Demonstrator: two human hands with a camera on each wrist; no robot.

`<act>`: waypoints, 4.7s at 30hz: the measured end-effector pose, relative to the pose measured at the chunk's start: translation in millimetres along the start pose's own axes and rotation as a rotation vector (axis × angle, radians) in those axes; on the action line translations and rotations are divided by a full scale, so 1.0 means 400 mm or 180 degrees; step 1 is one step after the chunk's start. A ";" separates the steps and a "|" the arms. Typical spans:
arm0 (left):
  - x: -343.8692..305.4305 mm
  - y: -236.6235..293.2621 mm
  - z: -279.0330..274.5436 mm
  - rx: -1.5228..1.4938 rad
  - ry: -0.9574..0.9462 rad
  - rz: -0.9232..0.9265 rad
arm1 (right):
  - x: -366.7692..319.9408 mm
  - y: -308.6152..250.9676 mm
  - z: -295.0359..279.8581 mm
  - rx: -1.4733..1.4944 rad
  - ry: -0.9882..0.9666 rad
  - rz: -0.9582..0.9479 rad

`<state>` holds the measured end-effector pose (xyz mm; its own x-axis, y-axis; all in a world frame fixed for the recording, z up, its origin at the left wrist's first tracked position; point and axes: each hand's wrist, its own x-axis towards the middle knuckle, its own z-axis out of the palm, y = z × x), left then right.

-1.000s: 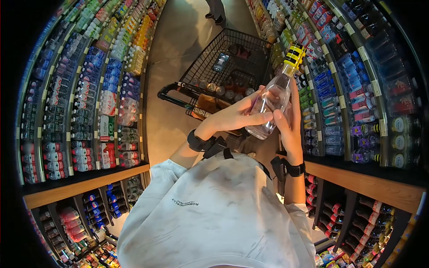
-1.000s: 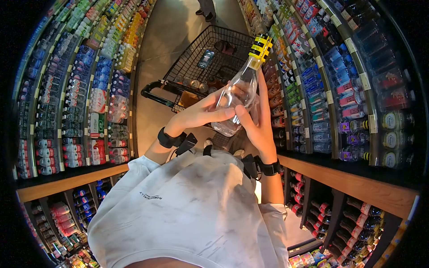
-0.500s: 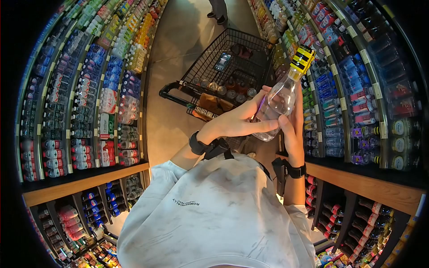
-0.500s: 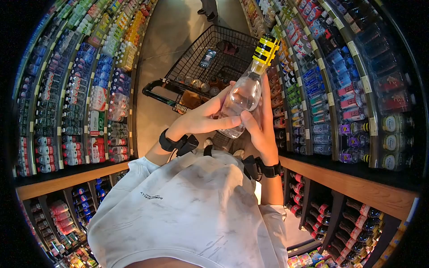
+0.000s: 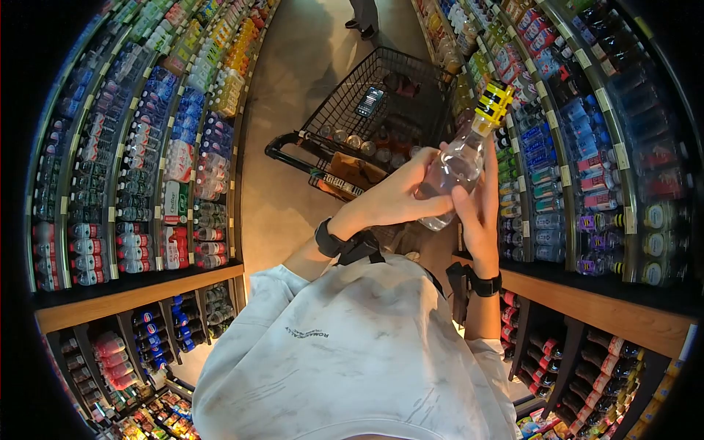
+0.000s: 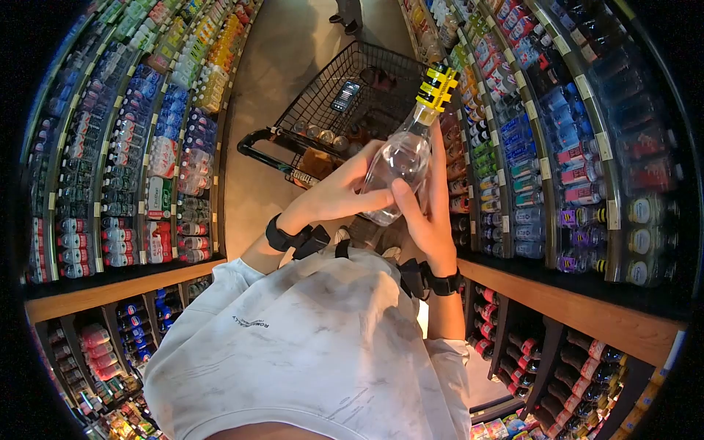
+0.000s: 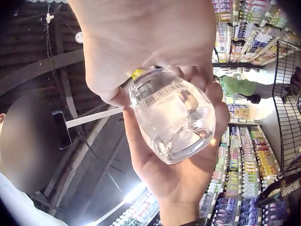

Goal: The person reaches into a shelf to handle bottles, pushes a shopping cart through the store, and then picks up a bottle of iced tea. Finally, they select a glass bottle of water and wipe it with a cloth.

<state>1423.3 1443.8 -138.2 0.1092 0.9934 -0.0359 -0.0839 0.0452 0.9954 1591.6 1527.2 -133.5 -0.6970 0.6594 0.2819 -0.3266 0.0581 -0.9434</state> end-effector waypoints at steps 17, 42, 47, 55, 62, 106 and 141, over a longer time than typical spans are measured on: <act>0.035 -0.004 -0.019 0.0026 0.1028 0.0797 | 0.013 -0.020 0.041 -0.0801 0.0360 0.0055; -0.006 0.001 -0.114 -0.1747 0.1246 0.0928 | -0.029 0.033 0.041 -0.1169 -0.0486 0.0500; -0.018 -0.019 -0.111 -0.2335 0.1135 0.0708 | -0.044 0.051 0.033 -0.1231 -0.0517 0.0626; -0.037 0.022 -0.124 -0.2344 0.1181 0.1154 | -0.056 0.064 0.022 -0.1325 -0.0543 0.0642; -0.052 0.010 -0.163 -0.2364 0.0977 0.1467 | -0.053 0.079 0.033 -0.1235 -0.0542 0.0654; 0.062 0.022 0.048 -0.2047 0.2175 0.1518 | 0.076 0.154 -0.281 -0.0546 -0.1584 0.0781; -0.169 -0.186 -0.143 -0.1710 0.4985 0.0986 | 0.691 0.583 -0.138 -0.0677 -0.2028 0.2491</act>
<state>1365.4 1379.2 -214.7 -0.9673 0.0977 -0.2340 -0.2525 -0.4577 0.8525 1358.3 1764.4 -285.3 -0.8952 0.0534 -0.4424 0.4405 -0.0443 -0.8967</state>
